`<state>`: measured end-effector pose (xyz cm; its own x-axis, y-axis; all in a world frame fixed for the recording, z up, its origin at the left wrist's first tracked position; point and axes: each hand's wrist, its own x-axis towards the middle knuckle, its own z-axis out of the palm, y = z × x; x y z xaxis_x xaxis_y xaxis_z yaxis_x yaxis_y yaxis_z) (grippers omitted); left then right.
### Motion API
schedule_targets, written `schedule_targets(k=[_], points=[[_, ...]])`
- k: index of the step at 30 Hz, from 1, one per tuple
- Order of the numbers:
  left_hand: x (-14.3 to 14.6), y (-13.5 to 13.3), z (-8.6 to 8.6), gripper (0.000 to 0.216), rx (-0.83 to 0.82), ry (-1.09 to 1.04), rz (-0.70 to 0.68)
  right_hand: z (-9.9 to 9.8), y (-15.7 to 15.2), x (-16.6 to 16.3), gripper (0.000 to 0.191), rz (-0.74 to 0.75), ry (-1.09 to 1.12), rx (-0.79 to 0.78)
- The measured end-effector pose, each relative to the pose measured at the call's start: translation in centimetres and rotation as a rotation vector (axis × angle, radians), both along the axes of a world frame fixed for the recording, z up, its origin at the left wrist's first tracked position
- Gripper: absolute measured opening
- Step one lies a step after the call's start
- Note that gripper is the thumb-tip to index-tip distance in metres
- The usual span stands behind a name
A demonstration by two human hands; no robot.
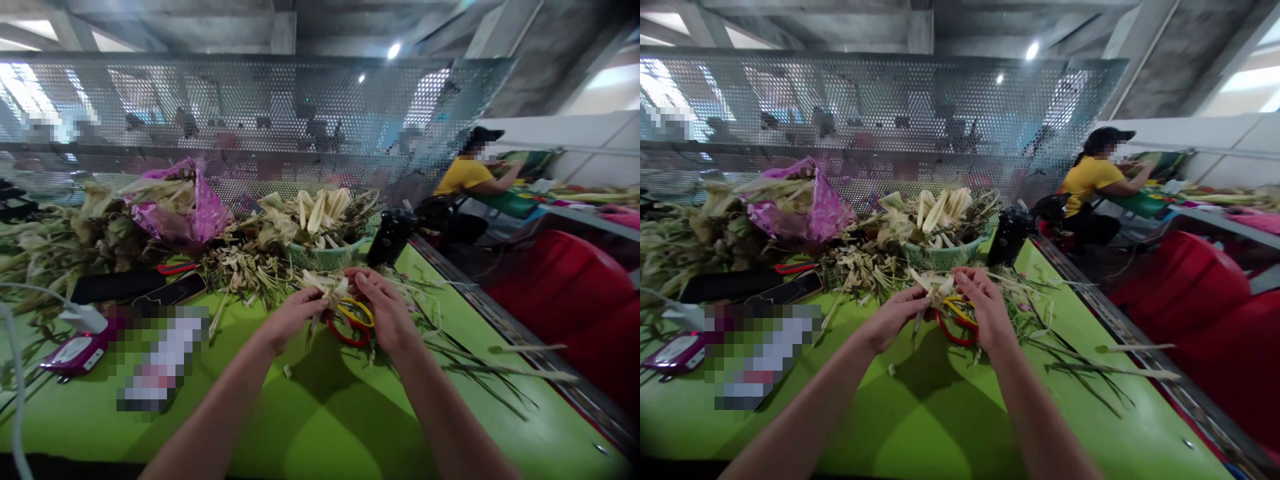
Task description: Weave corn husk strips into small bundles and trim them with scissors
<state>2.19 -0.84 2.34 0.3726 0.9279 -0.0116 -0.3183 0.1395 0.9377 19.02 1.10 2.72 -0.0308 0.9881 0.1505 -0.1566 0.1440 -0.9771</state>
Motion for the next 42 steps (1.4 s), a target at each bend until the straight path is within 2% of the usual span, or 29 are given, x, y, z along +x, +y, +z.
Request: schedule_targets(k=[3, 5, 12, 18, 22, 25, 28, 31, 34, 38, 42], points=[[-0.2, 0.1, 0.0, 0.024, -0.002, -0.039, 0.019, 0.1, -0.5, -0.5, 0.028, 0.123, 0.011, -0.098], [-0.2, 0.1, -0.3, 0.025, -0.024, -0.028, 0.024, 0.1, -0.8, -1.0, 0.025, 0.153, 0.017, -0.113], [0.3, 0.0, -0.3, 0.029, -0.045, 0.017, 0.082, -0.2, -0.8, -1.3, 0.026, 0.061, -0.066, -0.053], [0.5, -0.1, -0.1, 0.029, 0.001, 0.007, 0.006, -0.7, -0.6, -1.2, 0.027, -0.038, -0.077, 0.023], [0.6, 0.0, -0.4, 0.031, 0.051, 0.05, -0.035, -0.9, -0.5, -1.2, 0.029, -0.076, -0.009, -0.011], [0.4, 0.0, -0.5, 0.032, 0.051, 0.069, -0.021, -0.7, -0.4, -1.1, 0.028, -0.051, 0.011, -0.038], [0.2, 0.2, -0.6, 0.033, 0.004, 0.08, 0.083, -0.3, -0.3, -0.8, 0.027, -0.042, -0.071, 0.015], [0.0, 0.6, -0.9, 0.033, -0.046, 0.022, 0.167, 0.0, -0.4, -0.7, 0.028, -0.002, -0.243, 0.075], [-0.1, 0.9, -1.3, 0.033, -0.055, -0.047, 0.185, 0.0, -0.7, -0.8, 0.03, 0.077, -0.449, 0.122], [-0.1, 0.8, -1.1, 0.027, -0.124, -0.109, 0.208, -0.3, -0.7, -1.0, 0.024, 0.034, -0.619, 0.215], [0.1, 0.8, -0.6, 0.02, -0.223, -0.197, 0.226, -0.5, -0.6, -1.0, 0.026, 0.025, -0.688, 0.239]])
